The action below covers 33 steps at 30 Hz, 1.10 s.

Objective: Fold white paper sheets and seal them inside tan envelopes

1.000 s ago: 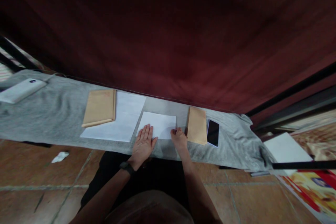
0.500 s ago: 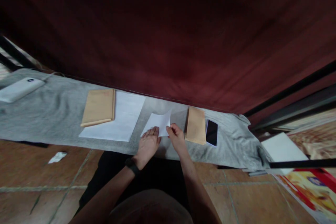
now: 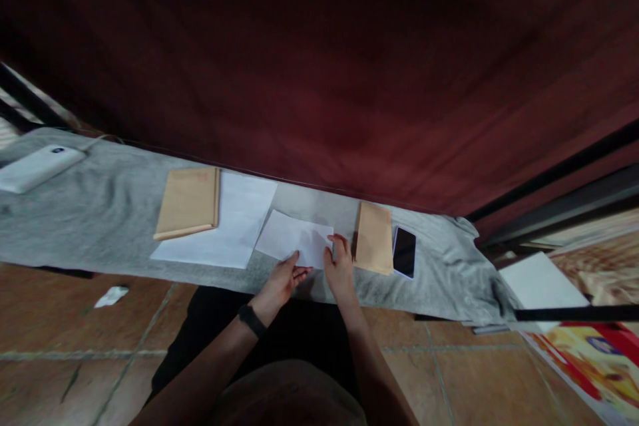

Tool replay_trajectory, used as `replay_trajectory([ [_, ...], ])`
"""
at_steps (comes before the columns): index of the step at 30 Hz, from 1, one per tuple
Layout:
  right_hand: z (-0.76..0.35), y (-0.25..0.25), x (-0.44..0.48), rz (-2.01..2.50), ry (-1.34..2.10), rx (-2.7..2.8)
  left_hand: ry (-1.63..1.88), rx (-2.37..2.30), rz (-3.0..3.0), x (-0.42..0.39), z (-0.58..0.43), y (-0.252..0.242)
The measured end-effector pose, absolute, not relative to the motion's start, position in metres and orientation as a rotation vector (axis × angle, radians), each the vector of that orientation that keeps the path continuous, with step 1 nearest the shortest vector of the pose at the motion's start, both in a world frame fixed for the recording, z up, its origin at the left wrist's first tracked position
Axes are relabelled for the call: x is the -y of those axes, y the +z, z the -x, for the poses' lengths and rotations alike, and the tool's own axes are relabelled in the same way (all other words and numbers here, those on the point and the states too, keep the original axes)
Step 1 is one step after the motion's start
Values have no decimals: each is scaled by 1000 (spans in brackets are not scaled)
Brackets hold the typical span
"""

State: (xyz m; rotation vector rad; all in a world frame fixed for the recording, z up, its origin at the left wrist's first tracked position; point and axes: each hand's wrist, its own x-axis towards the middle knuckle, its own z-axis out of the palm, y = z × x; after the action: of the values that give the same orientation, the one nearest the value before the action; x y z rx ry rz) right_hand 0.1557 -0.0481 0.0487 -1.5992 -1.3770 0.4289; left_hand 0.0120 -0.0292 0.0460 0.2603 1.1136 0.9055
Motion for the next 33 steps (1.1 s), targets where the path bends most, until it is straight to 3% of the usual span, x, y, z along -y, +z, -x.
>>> replay_trajectory([
  [10, -141, 20, 42, 1657, 401, 1561, 856, -1022, -298, 37, -11, 30],
  [14, -136, 7, 44, 1721, 350, 1643, 661, -964, -434, 60, -4, 25],
  [17, -136, 0, 48, 1750, 317, 1686, 625, -1070, -832, 73, 1, 24],
  [21, -134, 2, 42, 1731, 367, 1644, 904, -1278, -1728, 66, 6, 23],
  [24, -129, 6, 31, 1683, 416, 1676, 829, -1315, -2278, 53, 13, 15],
  [33, -127, -2, 23, 1726, 274, 1796, 451, -1280, -2495, 30, 46, 3],
])
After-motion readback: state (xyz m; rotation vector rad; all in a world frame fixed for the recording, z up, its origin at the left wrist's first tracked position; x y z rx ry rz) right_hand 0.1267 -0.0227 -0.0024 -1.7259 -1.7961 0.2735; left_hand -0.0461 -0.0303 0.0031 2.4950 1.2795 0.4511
